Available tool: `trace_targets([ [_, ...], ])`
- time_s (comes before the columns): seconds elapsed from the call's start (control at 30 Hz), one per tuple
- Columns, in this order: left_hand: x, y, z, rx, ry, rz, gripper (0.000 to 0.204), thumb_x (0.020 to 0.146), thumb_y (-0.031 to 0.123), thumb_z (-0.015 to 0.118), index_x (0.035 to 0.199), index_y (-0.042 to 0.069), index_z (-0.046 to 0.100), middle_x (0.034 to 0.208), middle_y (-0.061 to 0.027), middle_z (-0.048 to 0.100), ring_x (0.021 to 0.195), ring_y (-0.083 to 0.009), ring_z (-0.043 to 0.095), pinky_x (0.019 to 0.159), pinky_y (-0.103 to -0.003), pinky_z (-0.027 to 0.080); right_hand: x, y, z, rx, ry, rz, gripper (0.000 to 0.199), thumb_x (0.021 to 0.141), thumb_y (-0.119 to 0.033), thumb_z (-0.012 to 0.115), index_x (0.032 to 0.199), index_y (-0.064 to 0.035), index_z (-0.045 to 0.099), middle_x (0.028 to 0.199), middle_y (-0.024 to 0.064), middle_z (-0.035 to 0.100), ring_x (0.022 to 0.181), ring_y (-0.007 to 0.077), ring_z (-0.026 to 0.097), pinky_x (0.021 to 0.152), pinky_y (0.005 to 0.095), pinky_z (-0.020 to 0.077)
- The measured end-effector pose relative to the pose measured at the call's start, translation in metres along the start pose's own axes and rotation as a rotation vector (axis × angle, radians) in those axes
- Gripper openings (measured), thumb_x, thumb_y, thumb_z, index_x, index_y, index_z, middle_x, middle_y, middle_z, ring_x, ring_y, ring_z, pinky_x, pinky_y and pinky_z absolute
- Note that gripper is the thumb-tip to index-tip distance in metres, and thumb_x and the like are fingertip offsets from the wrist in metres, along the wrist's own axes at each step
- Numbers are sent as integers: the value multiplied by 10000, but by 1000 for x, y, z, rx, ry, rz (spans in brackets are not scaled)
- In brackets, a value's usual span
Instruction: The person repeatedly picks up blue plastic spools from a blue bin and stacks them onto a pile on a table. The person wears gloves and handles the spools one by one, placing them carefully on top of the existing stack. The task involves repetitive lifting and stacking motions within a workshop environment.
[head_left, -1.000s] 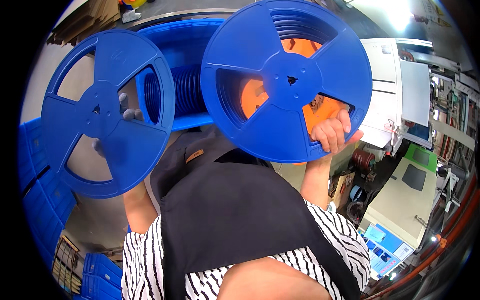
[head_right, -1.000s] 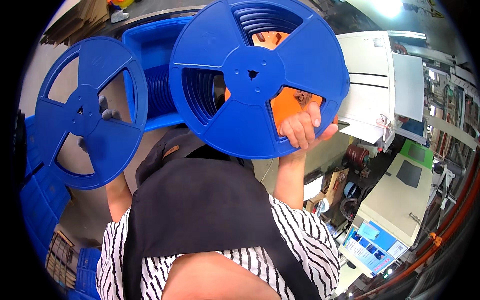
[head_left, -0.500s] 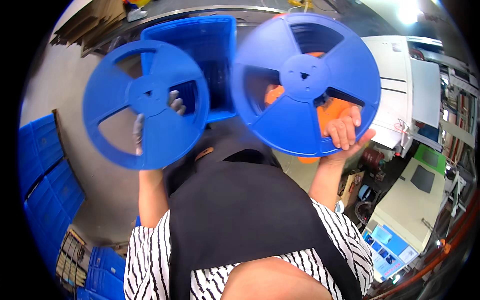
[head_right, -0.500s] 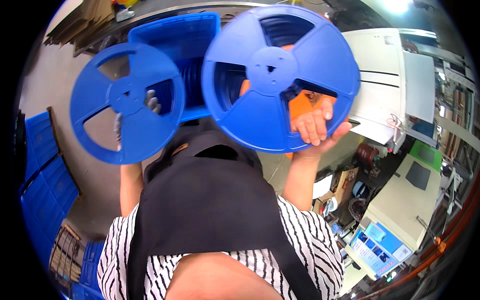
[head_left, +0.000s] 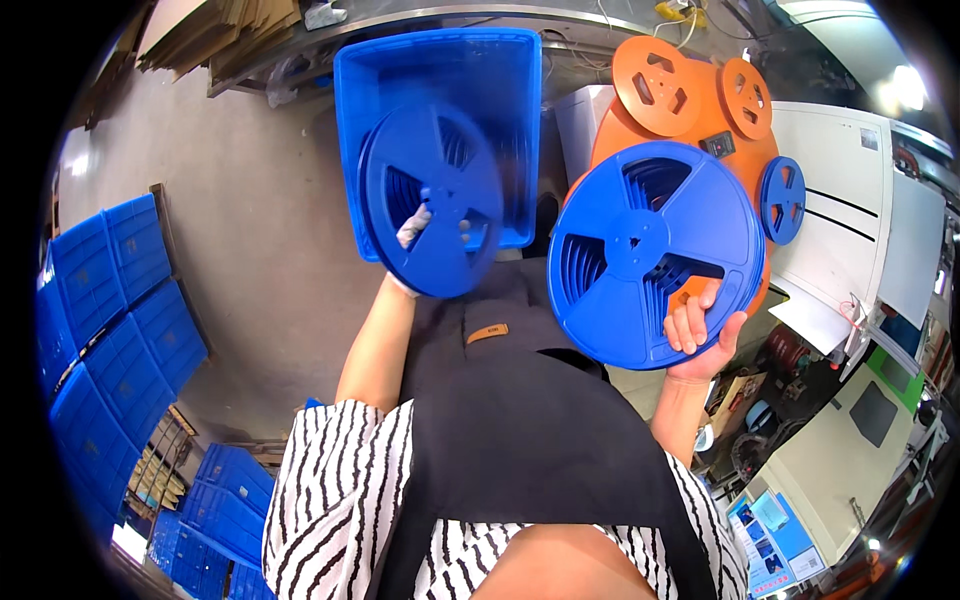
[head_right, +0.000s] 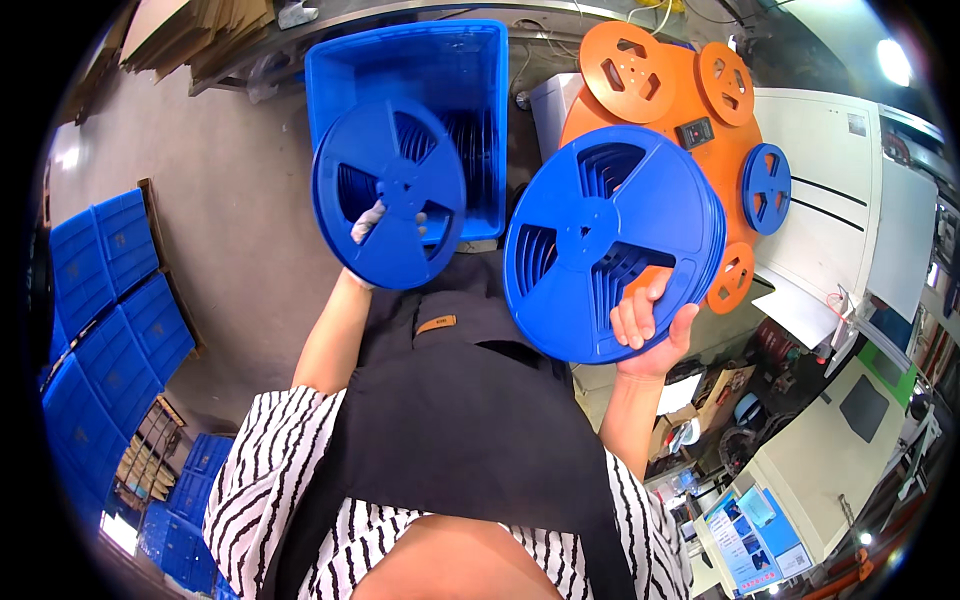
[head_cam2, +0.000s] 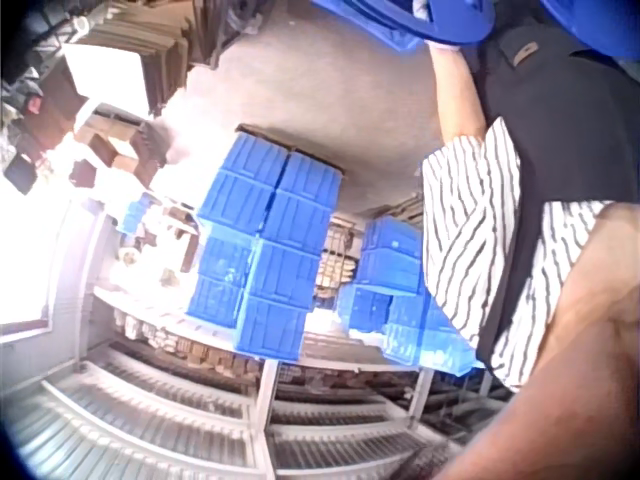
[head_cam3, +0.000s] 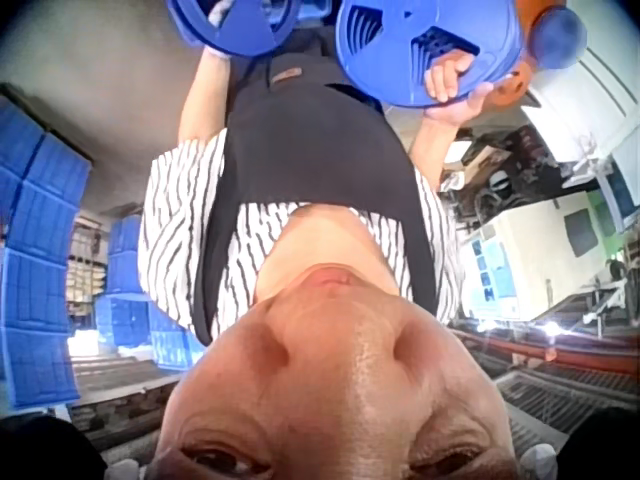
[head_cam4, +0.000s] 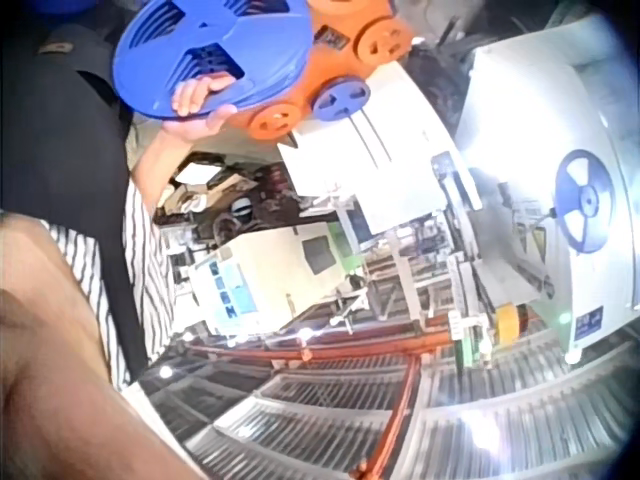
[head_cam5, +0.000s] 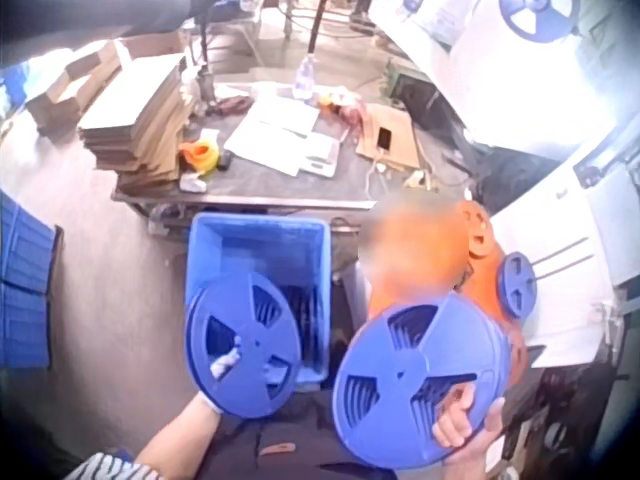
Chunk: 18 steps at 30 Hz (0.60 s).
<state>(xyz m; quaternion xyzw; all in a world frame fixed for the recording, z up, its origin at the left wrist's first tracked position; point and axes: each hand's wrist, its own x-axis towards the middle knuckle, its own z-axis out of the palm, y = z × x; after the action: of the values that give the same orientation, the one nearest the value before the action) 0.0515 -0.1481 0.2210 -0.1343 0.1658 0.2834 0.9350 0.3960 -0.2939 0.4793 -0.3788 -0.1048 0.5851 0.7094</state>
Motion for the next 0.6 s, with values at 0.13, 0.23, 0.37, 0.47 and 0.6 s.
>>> trace_targets([
  [0.13, 72, -8, 9, -10, -24, -46, 464, 976, 283, 480, 1344, 2, 490, 1211, -320, 580, 1105, -442, 599, 901, -541, 531, 15, -3, -4, 58, 4, 70, 457, 954, -472, 557, 1014, -32, 449, 583, -10, 401, 446, 89, 403, 453, 244, 361],
  [0.23, 110, -9, -3, -29, -153, -24, 446, 952, 235, 516, 1324, -11, 504, 1200, -319, 586, 1061, -439, 624, 888, -530, 544, 26, -6, -10, 64, 18, 114, 451, 955, -469, 556, 1013, -34, 453, 583, -7, 411, 453, 94, 422, 461, 248, 364],
  [0.37, 130, -10, -28, 34, -113, 4, 447, 919, 172, 595, 1339, 48, 506, 1146, -232, 625, 954, -342, 664, 804, -440, 581, 48, -17, -18, 28, 42, 172, 451, 947, -472, 569, 1012, -40, 461, 576, -9, 412, 448, 90, 421, 462, 245, 363],
  [0.47, 127, -14, -44, 179, 57, 94, 481, 906, 170, 590, 1359, 56, 478, 1143, -191, 640, 946, -308, 669, 823, -419, 578, 60, -27, -20, -7, 49, 204, 457, 939, -478, 580, 1007, -41, 464, 565, -12, 408, 441, 90, 422, 458, 242, 363],
  [0.6, 156, -23, -46, 602, 444, 42, 475, 908, 167, 551, 1370, 101, 462, 1064, -121, 653, 862, -243, 657, 789, -356, 568, 74, -37, -25, -70, 31, 217, 469, 929, -485, 592, 1002, -40, 466, 553, -14, 405, 432, 92, 421, 450, 241, 363],
])
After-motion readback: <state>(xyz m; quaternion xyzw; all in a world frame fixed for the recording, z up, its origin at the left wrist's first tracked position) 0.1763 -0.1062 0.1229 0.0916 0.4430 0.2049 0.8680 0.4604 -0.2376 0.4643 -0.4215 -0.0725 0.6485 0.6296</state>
